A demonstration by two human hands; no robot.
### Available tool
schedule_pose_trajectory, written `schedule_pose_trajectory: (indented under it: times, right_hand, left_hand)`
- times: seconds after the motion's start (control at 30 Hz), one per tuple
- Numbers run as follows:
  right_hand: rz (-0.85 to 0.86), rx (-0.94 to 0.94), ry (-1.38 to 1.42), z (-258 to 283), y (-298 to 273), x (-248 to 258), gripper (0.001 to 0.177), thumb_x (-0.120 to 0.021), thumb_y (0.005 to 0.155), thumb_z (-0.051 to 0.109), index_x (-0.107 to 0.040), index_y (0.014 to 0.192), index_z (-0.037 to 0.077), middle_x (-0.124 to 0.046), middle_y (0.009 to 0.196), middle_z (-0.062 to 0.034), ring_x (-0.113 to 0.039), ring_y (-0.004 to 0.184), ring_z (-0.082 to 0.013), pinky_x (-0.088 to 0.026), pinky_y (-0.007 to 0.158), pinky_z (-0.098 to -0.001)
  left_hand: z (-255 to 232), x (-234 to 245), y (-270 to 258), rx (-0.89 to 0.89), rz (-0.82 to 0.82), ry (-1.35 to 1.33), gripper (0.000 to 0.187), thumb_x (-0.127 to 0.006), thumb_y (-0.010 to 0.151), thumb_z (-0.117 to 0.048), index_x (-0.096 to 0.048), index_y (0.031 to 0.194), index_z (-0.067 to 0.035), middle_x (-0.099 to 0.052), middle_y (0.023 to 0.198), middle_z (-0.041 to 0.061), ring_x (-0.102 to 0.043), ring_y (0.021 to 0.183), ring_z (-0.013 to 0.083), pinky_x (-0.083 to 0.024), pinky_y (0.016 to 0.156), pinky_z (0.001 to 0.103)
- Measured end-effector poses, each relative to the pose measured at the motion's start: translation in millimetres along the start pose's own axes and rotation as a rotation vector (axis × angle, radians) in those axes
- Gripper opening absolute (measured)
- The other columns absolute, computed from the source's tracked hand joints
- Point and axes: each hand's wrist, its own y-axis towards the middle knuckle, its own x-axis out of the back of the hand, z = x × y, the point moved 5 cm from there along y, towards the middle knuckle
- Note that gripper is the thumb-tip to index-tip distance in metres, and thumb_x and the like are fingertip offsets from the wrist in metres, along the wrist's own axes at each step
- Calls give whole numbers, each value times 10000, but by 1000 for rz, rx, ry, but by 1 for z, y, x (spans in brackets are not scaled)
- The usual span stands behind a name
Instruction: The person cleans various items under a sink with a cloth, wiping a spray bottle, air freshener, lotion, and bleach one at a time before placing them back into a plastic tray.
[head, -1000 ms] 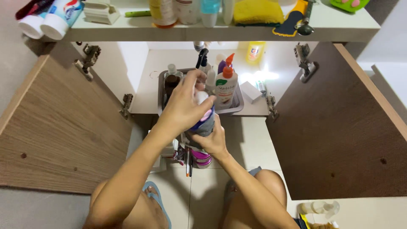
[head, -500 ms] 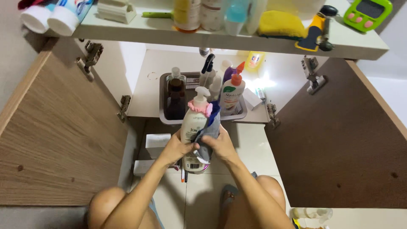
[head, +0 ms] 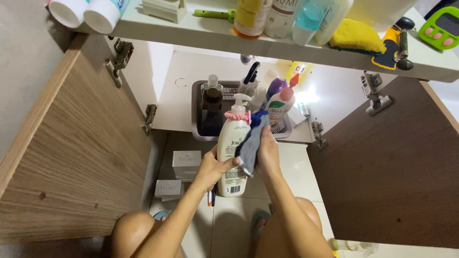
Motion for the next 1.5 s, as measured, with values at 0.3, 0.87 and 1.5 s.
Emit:
schedule_pose_trajectory:
  times: [0.3,0.87,1.5]
  right_hand:
    - [129,266,220,72,9,1,598,-382,1053,519,-509,1399,47,-648,1302,-115,-650,1177,-238,-503,1064,-402]
    - [270,107,107,40,-9,-6,450,-724,879,145,-565,1243,-66,-728,1066,-219,-705,979,-343,-576,942,-500]
    - [456,115,137,60,-20,-13,522,-806,857,185,-604,1250,-94,-723,1077,-210,-720,996,-337,-574,966,-501]
  left_hand:
    - [-32,-16,-22,-65,7,136,744,-908,698,-254,-613,1355,-63,-775,1146,72,-722,1027,139,-570,926,321]
    - [-34,-22,-27,-73,-56,355,823,-926,653,-229,-580,1380,-59,-768,1167,101,-752,1033,155,-576,915,315]
    - [-39,-26,-31,-130,37,293,818,-923,665,-217,-576,1386,-45,-772,1179,112,-734,1057,149,-565,943,317]
